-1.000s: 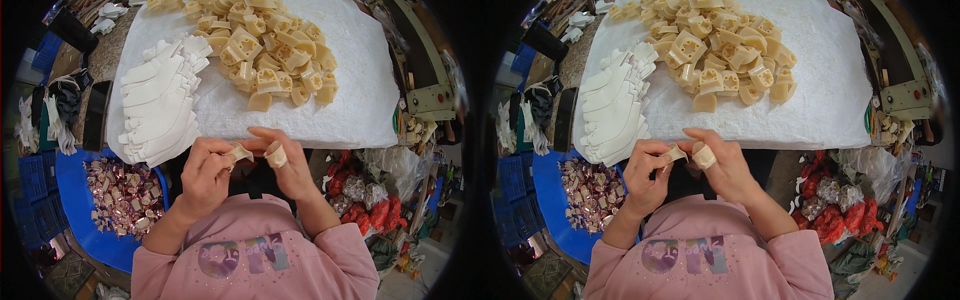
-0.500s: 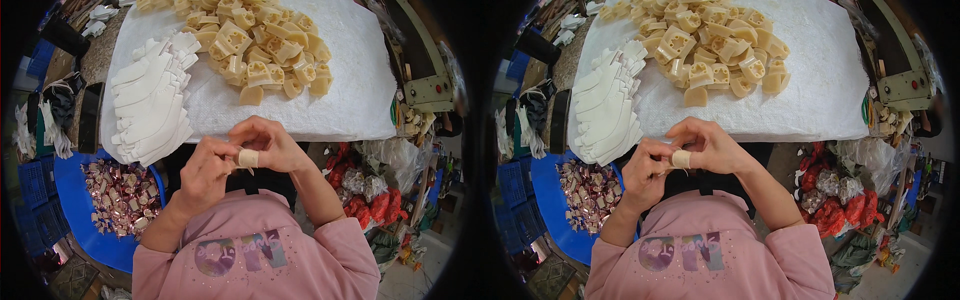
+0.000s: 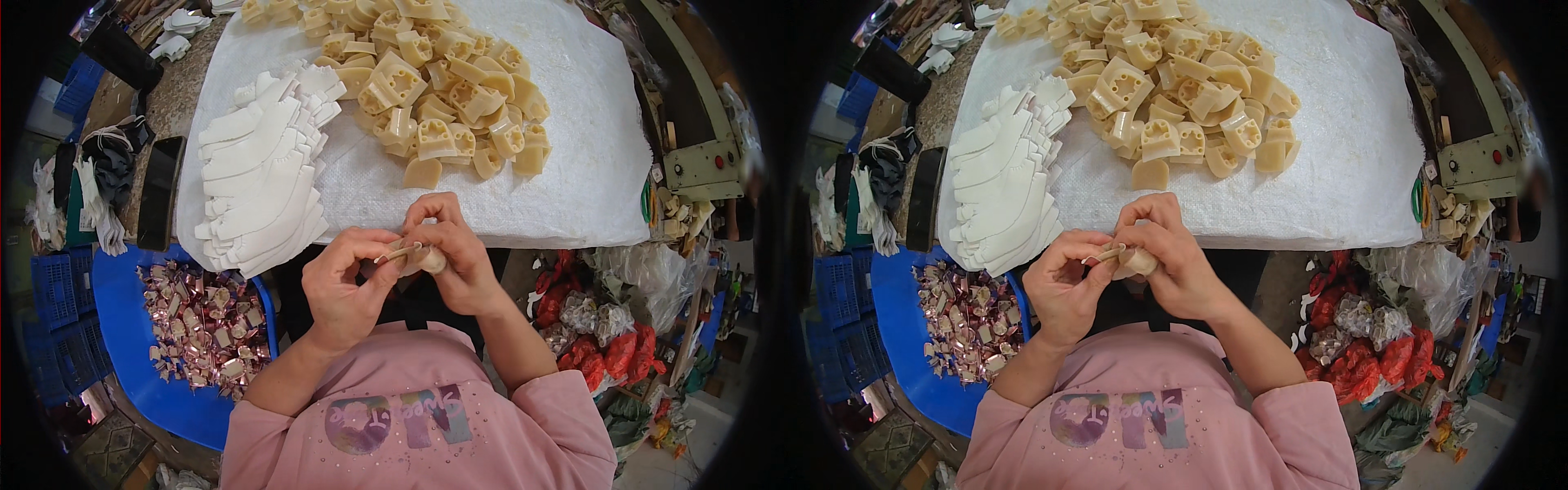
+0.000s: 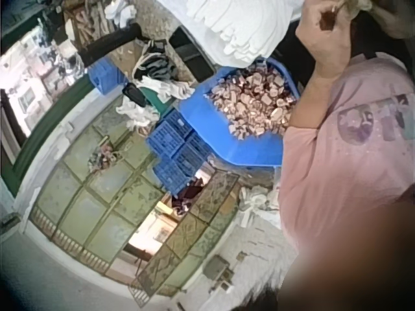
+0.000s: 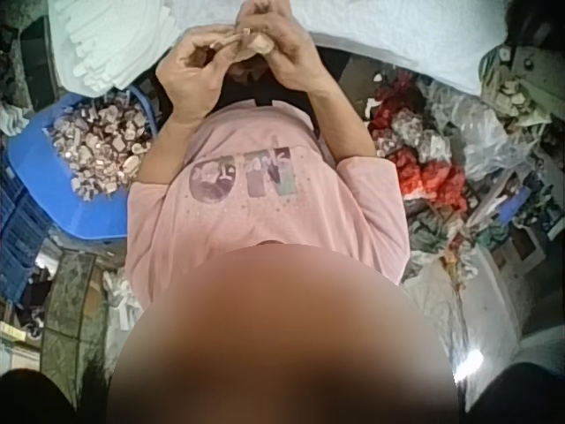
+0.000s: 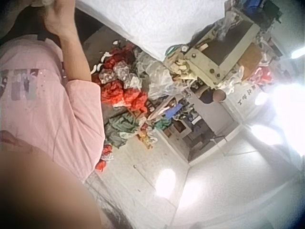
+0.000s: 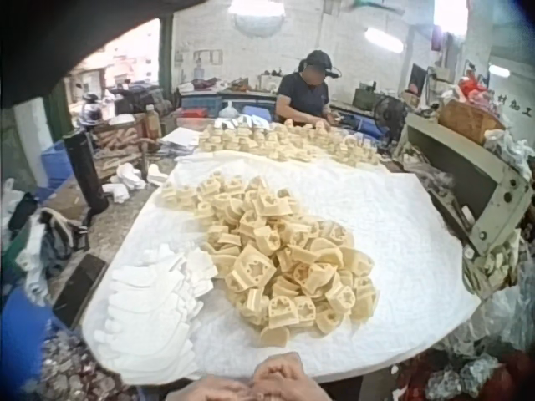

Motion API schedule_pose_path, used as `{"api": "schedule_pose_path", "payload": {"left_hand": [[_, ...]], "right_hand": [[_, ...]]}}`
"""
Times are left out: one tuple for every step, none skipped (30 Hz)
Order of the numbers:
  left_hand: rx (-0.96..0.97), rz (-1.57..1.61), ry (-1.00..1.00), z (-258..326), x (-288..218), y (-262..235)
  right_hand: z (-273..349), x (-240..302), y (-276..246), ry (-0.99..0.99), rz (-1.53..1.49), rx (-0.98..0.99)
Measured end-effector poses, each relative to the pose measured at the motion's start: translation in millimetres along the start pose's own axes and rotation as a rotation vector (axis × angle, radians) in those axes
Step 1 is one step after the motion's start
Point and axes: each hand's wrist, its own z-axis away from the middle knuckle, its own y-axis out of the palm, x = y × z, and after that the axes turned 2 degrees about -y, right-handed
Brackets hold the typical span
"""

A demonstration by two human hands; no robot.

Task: Assembling shoe heel components by manually attaching small decorative or structural pieces.

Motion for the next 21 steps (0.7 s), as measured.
{"api": "schedule_pose_path", "payload": {"left_hand": [[-0.035,0.044,-0.040,0,-2,5],[-0.069,0.088,-0.080,0,-4,7],[-0.070,0.089,-0.079,0,-3,7],[-0.073,0.119,-0.113,-1,-3,8],[-0.076,0.148,-0.147,-1,-3,8],[-0.076,0.149,-0.146,-1,-4,8],[-0.071,0.173,-0.165,-2,-5,8],[-0.065,0.198,-0.184,-3,-6,8],[-0.062,0.200,-0.184,-3,-6,8],[-0.037,0.158,-0.186,-2,-7,8],[-0.012,0.115,-0.188,-2,-8,8],[-0.005,0.118,-0.189,-5,-11,6],[0.011,-0.118,-0.032,-9,-15,2],[0.026,-0.353,0.127,-12,-17,-2],[0.044,-0.308,0.102,-10,-14,-4],[0.040,-0.310,0.103,-8,-11,-5],[0.036,-0.211,0.072,-8,-8,-7],[0.036,-0.111,0.042,-8,-7,-10],[0.058,-0.237,0.141,-11,-10,-13],[0.059,-0.237,0.141,-13,-11,-12],[0.056,-0.326,0.283,-16,-11,-11]], "right_hand": [[-1,0,3,-0.073,0.195,-0.063],[-2,0,6,-0.146,0.391,-0.125],[-5,2,10,-0.138,0.392,-0.165],[-5,1,9,-0.138,0.393,-0.164],[-3,-1,9,-0.071,0.268,-0.165],[-3,-2,8,-0.004,0.143,-0.167],[-4,-1,6,-0.005,0.143,-0.167],[-7,1,3,-0.081,0.269,-0.148],[-8,4,2,-0.156,0.396,-0.130],[-9,6,1,-0.154,0.398,-0.133],[-10,8,2,-0.205,0.482,-0.141],[-9,10,1,-0.254,0.567,-0.151],[-8,9,0,-0.252,0.572,-0.156],[-5,7,-2,-0.218,0.411,-0.119],[-3,4,-4,-0.188,0.244,-0.073],[-2,6,-5,-0.189,0.242,-0.070],[1,9,-5,-0.082,-0.049,-0.114],[3,12,-7,0.028,-0.340,-0.161],[-1,2,-18,-0.036,-0.201,-0.126],[0,5,-18,-0.037,-0.201,-0.126],[-3,15,-17,0.243,-0.350,-0.063]]}}
